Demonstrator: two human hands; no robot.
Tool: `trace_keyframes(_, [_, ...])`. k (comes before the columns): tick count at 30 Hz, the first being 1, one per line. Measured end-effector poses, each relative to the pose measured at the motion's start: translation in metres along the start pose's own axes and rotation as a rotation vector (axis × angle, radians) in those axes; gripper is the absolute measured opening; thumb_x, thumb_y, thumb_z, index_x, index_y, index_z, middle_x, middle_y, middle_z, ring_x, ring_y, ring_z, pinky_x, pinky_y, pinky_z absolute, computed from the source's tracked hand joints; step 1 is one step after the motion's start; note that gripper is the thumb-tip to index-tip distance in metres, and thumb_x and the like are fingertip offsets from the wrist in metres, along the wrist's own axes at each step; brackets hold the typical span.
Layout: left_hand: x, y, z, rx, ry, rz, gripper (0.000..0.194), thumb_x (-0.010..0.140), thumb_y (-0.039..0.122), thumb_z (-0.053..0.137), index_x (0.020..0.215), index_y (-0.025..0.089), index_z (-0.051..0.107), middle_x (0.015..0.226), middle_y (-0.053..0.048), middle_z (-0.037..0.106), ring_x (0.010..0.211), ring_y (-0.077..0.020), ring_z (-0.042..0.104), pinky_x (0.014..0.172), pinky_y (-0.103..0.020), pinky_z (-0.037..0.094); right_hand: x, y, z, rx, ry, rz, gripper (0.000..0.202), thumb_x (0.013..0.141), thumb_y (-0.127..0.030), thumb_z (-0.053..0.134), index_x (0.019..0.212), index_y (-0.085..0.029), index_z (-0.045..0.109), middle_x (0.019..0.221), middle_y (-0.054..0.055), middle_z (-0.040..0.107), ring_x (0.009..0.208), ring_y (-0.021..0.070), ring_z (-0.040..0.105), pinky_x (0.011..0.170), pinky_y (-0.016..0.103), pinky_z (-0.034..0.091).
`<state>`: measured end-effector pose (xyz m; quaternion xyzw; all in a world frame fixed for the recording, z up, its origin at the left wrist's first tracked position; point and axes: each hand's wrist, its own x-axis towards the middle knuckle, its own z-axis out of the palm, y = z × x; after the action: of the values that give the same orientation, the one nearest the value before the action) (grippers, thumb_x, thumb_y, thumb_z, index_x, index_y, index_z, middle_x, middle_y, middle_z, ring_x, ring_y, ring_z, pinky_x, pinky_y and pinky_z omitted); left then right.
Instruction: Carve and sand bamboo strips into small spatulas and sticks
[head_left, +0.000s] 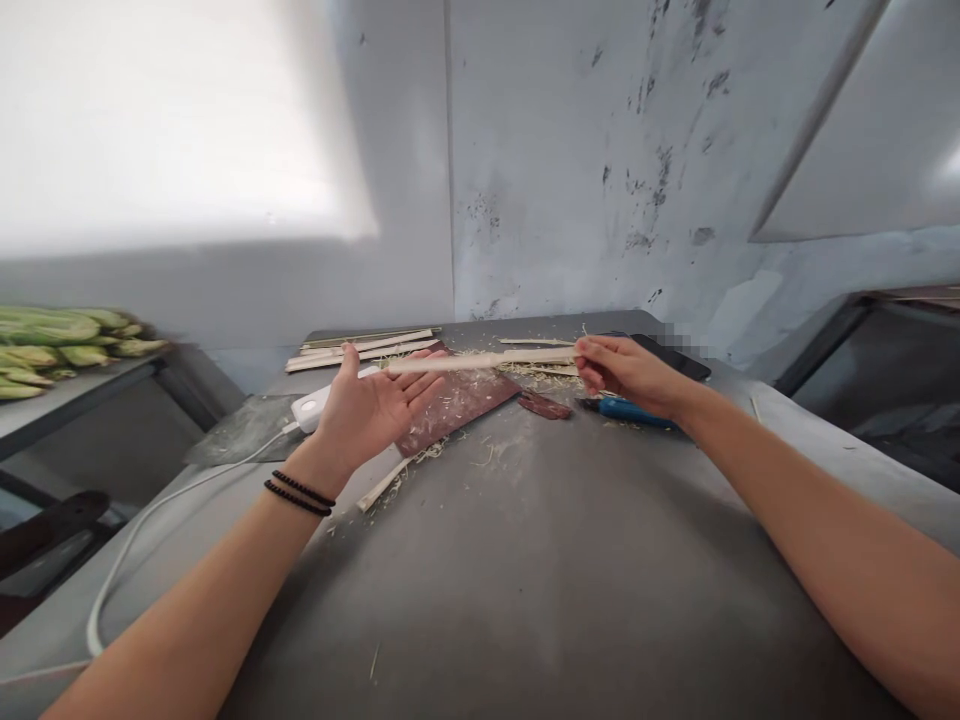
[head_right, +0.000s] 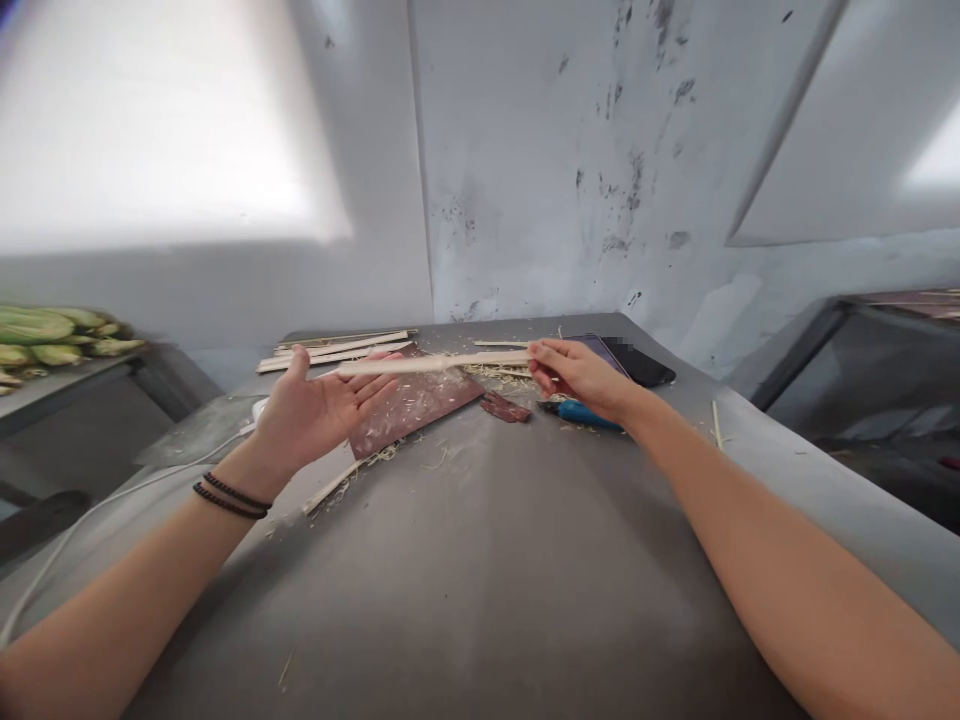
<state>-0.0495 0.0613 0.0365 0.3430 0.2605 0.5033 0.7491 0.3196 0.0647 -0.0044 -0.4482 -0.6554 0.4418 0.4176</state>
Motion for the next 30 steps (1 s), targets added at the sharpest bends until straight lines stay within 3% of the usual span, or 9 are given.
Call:
trace_keyframes(6, [-0.004, -0.005, 0.006, -0.009, -0.056, -0.017, 0.101, 0.105, 0.081, 0.02, 0.167, 0.004, 0.038, 0.152, -0.027, 0.063, 0.147, -0.0323, 0.059, 0.111, -0.037, 0.06, -0.001, -0.005, 0.008, -0.135, -0.045, -0.011, 0.053, 0.096, -0.073, 0.066, 0.079, -0.024, 0.059, 0.063, -0.003, 0.053, 0.06, 0.0149, 0.044, 0.06, 0.031, 0.037])
trace_keyframes(9, [-0.009, -0.007, 0.012, -0.013, -0.081, -0.032, 0.097, 0.106, 0.079, 0.03, 0.165, 0.003, 0.042, 0.15, -0.028, 0.064, 0.146, -0.0357, 0.06, 0.114, -0.043, 0.058, 0.0, -0.004, 0.008, -0.176, -0.009, -0.026, 0.055, 0.098, -0.077, 0.058, 0.083, -0.025, 0.06, 0.062, -0.004, 0.05, 0.06, 0.0156, 0.044, 0.062, 0.031, 0.038])
trace_keyframes(11, [-0.012, -0.009, 0.017, -0.019, -0.104, -0.049, 0.092, 0.106, 0.078, 0.035, 0.161, 0.005, 0.047, 0.151, -0.027, 0.064, 0.146, -0.0378, 0.06, 0.117, -0.049, 0.056, 0.002, -0.001, 0.008, -0.218, 0.001, -0.027, 0.057, 0.096, -0.077, 0.062, 0.078, -0.024, 0.059, 0.061, -0.003, 0.051, 0.06, 0.0155, 0.044, 0.062, 0.032, 0.037])
trace_keyframes(17, [-0.016, -0.012, 0.021, -0.007, -0.134, -0.092, 0.091, 0.104, 0.083, 0.035, 0.153, 0.011, 0.059, 0.153, -0.025, 0.063, 0.147, -0.0404, 0.058, 0.117, -0.057, 0.055, 0.001, 0.002, 0.005, -0.225, 0.026, -0.009, 0.056, 0.096, -0.077, 0.062, 0.079, -0.024, 0.059, 0.064, -0.002, 0.055, 0.062, 0.0161, 0.047, 0.064, 0.033, 0.04])
trace_keyframes(25, [0.003, -0.006, -0.003, 0.047, 0.048, 0.076, 0.092, 0.105, 0.083, 0.018, 0.147, 0.016, 0.065, 0.15, -0.018, 0.067, 0.143, -0.035, 0.062, 0.112, -0.049, 0.06, -0.008, -0.011, 0.004, -0.193, -0.017, -0.02, 0.053, 0.098, -0.075, 0.062, 0.079, -0.025, 0.058, 0.064, -0.002, 0.051, 0.063, 0.0165, 0.045, 0.065, 0.033, 0.039])
trace_keyframes(30, [0.002, -0.005, -0.001, 0.115, 0.103, 0.107, 0.091, 0.106, 0.082, 0.018, 0.143, 0.015, 0.069, 0.148, -0.018, 0.069, 0.136, -0.0356, 0.068, 0.109, -0.051, 0.061, -0.007, -0.015, 0.013, -0.221, -0.011, -0.024, 0.053, 0.098, -0.074, 0.062, 0.081, -0.025, 0.06, 0.065, -0.002, 0.053, 0.064, 0.0165, 0.044, 0.065, 0.034, 0.036])
